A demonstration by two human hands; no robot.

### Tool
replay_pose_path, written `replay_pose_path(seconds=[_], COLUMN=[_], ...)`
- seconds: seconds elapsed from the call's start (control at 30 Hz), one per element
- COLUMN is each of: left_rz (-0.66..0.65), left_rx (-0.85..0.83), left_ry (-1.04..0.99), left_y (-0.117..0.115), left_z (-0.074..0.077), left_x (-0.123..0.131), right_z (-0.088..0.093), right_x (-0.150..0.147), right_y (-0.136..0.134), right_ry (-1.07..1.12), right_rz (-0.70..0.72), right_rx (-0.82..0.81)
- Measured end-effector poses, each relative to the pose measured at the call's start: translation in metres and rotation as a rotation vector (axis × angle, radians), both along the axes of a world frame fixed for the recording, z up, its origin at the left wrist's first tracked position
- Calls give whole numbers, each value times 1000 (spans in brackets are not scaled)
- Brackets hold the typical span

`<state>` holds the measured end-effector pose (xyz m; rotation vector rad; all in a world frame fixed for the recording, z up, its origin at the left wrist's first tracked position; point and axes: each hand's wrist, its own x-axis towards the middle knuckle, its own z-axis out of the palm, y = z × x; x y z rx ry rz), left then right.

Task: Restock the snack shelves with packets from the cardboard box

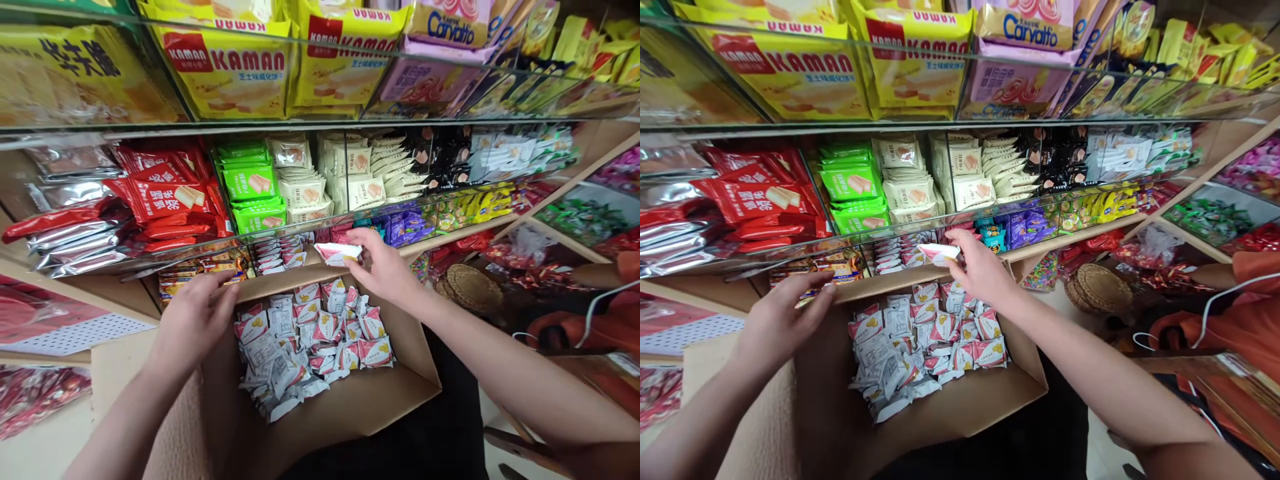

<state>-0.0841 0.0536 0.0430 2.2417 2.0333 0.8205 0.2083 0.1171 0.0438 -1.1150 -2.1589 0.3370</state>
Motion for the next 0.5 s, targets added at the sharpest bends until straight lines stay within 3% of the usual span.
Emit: replay_pose_path(seconds=[0.1, 0.17, 0.3, 0.5], left_rz=[151, 199, 226, 200], left_rx=[-214, -307, -290, -241], left_ry=[16, 27, 64, 106], left_y=[17, 21, 16, 13], left_z=[-8, -13, -17, -18], left_x=[-18, -20, -15, -14], right_z=[2, -1, -18, -59], right_x=[-12, -25, -58, -97], right_y=[32, 49, 77, 119], right_ry=[-359, -561, -821, -910], right_rz=[114, 97, -16, -69], right_rx=[54, -2, -168, -332])
